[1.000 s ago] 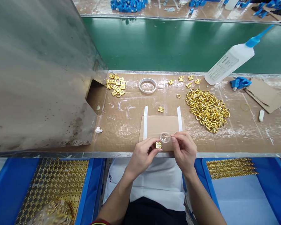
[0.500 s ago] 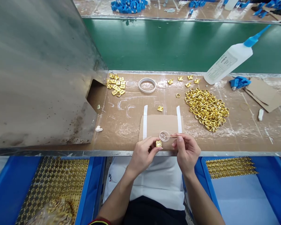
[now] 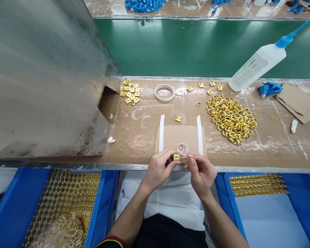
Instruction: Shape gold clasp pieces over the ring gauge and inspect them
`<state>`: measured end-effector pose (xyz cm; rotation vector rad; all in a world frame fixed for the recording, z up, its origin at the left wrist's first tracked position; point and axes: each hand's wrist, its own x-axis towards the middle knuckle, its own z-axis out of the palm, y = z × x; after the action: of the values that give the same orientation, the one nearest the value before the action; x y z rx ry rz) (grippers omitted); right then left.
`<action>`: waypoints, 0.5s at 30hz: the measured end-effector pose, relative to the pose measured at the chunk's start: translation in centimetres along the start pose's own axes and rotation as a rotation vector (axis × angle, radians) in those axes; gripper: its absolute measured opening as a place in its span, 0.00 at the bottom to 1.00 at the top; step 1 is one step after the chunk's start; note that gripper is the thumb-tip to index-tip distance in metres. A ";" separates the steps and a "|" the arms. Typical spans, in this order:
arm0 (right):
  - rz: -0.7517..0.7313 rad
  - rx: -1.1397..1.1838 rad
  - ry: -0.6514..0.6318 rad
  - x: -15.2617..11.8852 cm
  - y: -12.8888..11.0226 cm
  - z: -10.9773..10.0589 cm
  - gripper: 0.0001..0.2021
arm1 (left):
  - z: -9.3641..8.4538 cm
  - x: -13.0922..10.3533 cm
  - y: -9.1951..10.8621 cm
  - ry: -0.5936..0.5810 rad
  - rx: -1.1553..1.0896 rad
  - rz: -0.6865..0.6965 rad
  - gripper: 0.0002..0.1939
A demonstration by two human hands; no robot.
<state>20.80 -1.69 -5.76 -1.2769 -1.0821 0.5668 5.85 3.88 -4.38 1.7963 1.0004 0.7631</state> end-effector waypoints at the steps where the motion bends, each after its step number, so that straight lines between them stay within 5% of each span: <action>1: -0.008 -0.012 -0.009 0.0 0.0 0.0 0.05 | 0.0 0.0 0.0 0.001 0.000 0.004 0.09; 15: -0.053 -0.038 -0.085 -0.1 0.5 -0.2 0.05 | 0.0 0.0 0.0 -0.013 0.015 0.017 0.09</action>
<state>21.07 -1.75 -6.28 -1.2630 -1.1989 0.5673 5.84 3.86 -4.35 1.8224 0.9864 0.7556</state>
